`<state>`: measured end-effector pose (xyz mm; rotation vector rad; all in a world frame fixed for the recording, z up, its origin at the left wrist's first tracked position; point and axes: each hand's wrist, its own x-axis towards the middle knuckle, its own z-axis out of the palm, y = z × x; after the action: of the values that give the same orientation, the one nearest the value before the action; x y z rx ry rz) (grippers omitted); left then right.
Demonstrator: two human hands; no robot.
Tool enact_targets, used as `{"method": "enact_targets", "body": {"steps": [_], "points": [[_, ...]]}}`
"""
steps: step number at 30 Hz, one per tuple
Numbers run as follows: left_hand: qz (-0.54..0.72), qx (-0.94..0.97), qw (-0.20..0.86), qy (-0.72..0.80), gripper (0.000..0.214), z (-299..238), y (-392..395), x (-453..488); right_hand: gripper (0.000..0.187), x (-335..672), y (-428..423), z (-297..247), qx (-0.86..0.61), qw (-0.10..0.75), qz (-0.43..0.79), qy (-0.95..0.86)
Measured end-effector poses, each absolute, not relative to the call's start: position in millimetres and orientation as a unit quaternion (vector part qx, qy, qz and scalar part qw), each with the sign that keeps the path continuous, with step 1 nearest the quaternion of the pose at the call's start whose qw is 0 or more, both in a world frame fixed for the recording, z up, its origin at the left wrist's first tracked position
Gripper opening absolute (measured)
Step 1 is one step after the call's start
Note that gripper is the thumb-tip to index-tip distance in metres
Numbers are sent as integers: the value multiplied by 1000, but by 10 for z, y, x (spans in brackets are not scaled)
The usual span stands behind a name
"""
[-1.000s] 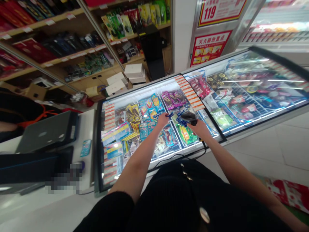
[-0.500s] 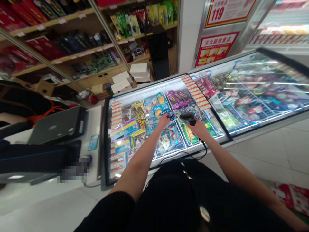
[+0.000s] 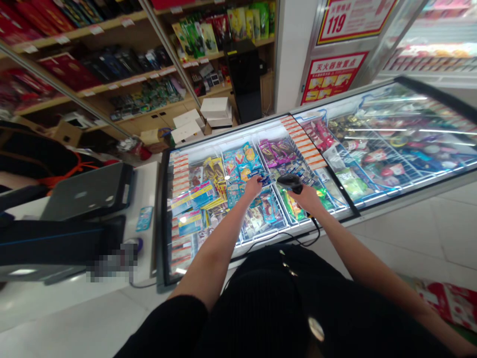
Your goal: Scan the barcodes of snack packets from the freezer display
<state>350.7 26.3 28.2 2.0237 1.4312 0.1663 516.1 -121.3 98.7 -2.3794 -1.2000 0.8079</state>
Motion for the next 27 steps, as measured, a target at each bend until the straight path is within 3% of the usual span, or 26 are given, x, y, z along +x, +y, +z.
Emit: {"method": "enact_targets", "body": {"steps": [13,21,27], "points": [[8,799,293,525,29,108,64,3491,37,5234,-1239,992,-844,169,283,-423],[-36,845,159,509,27,-12,-118,3495,32,5325,-1289,998,-846,175,295,-409],[-43,838,120,531,23,23,-70,3595,33,5474,-1332,956,-845,199,315,-383]]}}
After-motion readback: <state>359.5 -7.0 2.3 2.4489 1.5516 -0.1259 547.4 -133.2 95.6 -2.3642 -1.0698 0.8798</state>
